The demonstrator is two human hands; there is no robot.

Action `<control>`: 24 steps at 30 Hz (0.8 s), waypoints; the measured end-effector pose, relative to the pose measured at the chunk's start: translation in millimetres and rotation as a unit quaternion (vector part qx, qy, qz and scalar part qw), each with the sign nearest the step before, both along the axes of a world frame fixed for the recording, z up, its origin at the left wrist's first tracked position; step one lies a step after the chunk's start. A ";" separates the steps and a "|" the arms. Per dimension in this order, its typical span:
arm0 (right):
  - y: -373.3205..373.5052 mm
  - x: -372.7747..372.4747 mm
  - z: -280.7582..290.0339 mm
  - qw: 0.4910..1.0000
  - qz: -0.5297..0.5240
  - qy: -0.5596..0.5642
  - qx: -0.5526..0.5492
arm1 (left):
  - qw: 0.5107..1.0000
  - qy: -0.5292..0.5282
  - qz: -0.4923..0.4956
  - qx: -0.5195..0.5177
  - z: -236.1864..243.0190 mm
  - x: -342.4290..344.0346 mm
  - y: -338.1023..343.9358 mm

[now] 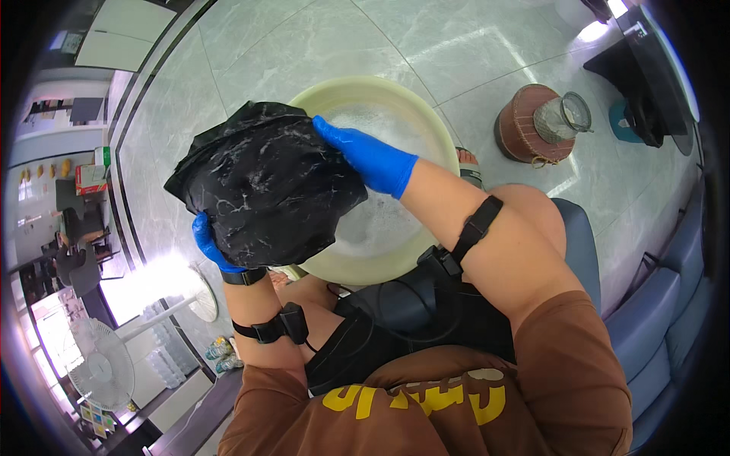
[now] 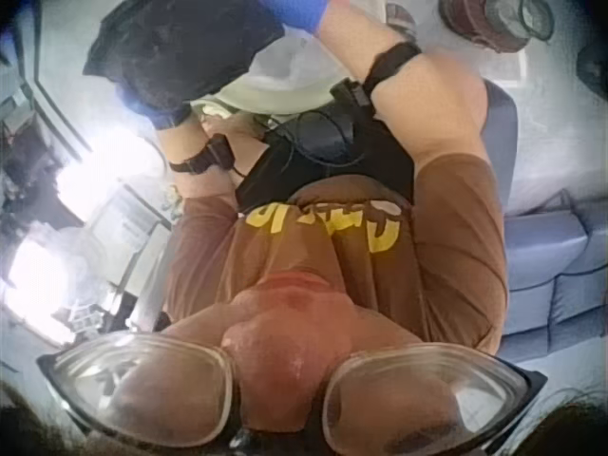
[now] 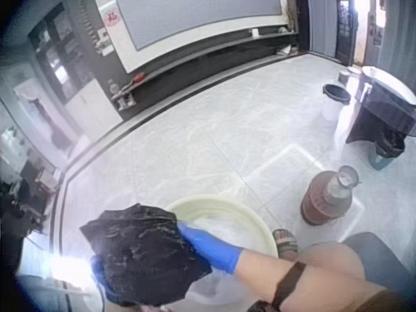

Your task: Hand washing black shorts in a basin with soap and water.

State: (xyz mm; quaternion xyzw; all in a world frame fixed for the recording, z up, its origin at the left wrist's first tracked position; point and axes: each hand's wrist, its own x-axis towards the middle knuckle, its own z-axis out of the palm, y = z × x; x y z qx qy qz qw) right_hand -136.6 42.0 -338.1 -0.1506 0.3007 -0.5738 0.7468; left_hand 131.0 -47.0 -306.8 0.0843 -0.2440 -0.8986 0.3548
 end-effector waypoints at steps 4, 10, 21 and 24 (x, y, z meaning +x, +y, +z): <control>1.0 -25.8 -14.2 0.994 -0.034 0.099 0.011 | 0.981 -0.177 0.075 -0.035 10.0 3.5 7.6; 15.2 7.3 22.0 0.952 -0.004 0.257 0.169 | 0.873 -0.397 0.007 -0.285 51.5 -44.9 22.5; 23.5 34.5 53.6 0.983 0.029 -0.178 -0.016 | 0.452 -0.415 0.074 -0.786 51.0 -48.7 55.2; 34.7 39.7 49.0 1.000 0.019 -0.022 0.008 | 0.423 -0.394 0.095 -0.810 44.6 -39.5 55.7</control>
